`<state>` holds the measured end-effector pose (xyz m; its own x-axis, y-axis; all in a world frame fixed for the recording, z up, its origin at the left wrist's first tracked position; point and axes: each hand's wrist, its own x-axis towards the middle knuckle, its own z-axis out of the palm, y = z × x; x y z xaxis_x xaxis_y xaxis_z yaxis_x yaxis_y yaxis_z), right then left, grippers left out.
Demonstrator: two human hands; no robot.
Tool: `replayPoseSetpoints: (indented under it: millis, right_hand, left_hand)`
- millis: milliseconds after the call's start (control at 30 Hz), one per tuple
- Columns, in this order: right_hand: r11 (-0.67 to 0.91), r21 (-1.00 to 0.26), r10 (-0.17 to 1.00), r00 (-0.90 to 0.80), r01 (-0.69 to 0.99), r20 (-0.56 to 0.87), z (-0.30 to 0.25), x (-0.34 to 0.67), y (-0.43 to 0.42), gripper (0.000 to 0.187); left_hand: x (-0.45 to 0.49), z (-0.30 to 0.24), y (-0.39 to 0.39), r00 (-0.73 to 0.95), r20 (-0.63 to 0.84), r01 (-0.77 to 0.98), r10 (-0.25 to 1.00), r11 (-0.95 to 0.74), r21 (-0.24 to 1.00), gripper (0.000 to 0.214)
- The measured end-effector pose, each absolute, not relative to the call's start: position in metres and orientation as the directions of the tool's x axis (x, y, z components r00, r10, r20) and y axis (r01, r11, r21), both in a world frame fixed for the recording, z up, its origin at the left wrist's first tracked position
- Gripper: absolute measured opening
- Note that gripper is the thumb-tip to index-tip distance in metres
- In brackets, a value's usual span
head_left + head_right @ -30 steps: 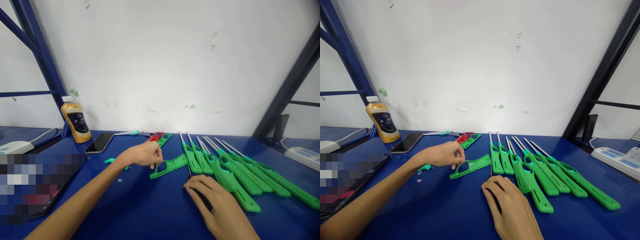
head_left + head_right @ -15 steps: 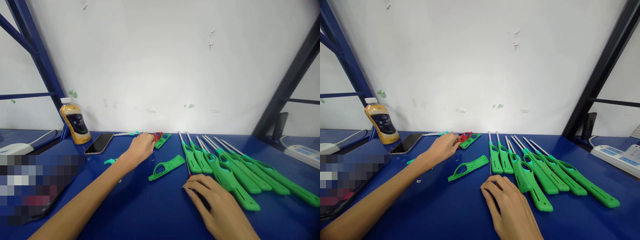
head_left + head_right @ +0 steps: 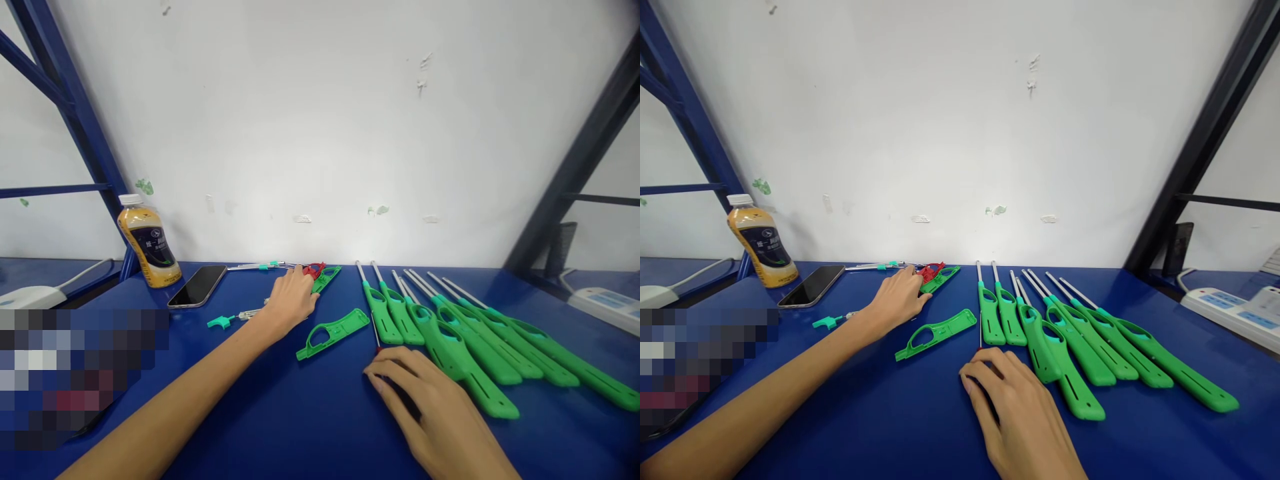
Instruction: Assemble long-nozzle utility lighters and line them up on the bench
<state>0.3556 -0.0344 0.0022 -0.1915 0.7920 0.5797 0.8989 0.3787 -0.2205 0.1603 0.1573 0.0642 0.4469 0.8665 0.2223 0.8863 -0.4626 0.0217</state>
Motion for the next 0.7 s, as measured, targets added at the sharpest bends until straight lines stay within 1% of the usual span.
replayPoseSetpoints:
  millis: [100,200,333,433,533,600,633,667,700]
  right_hand:
    - [0.376,-0.225,0.797,-0.190,0.899,0.574,0.002,0.356,-0.034,0.027]
    - [0.374,-0.233,0.801,-0.186,0.898,0.569,0.003,0.355,-0.034,0.027]
    - [0.369,-0.256,0.811,-0.176,0.893,0.558,0.002,0.354,-0.035,0.027]
    - [0.356,-0.327,0.832,-0.138,0.875,0.537,0.001,0.355,-0.036,0.030]
    - [0.346,-0.447,0.852,-0.077,0.825,0.518,0.004,0.356,-0.041,0.030]
    - [0.347,-0.578,0.872,-0.027,0.739,0.488,0.009,0.354,-0.047,0.039]
    - [0.347,-0.658,0.890,-0.013,0.668,0.456,0.012,0.352,-0.051,0.048]
    - [0.330,-0.742,0.914,-0.002,0.583,0.405,0.016,0.349,-0.055,0.059]
    - [0.297,-0.819,0.939,0.007,0.491,0.345,0.019,0.346,-0.059,0.070]
  left_hand:
    - [0.160,0.065,0.156,0.423,0.227,0.900,0.877,-0.437,0.011,0.040]
    - [0.158,0.072,0.154,0.404,0.263,0.908,0.876,-0.419,0.004,0.039]
    - [0.148,0.092,0.146,0.372,0.355,0.918,0.858,-0.397,-0.002,0.036]
    - [0.137,0.110,0.126,0.348,0.443,0.920,0.826,-0.393,0.009,0.031]
    - [0.124,0.113,0.085,0.343,0.561,0.903,0.754,-0.429,0.025,0.027]
    - [0.117,0.101,0.048,0.369,0.626,0.872,0.687,-0.489,0.022,0.025]
    - [0.113,0.091,0.029,0.393,0.674,0.841,0.626,-0.541,0.011,0.024]
    - [0.111,0.080,0.011,0.420,0.762,0.782,0.492,-0.623,-0.028,0.026]
    - [0.110,0.069,-0.006,0.422,0.804,0.764,0.418,-0.642,-0.067,0.026]
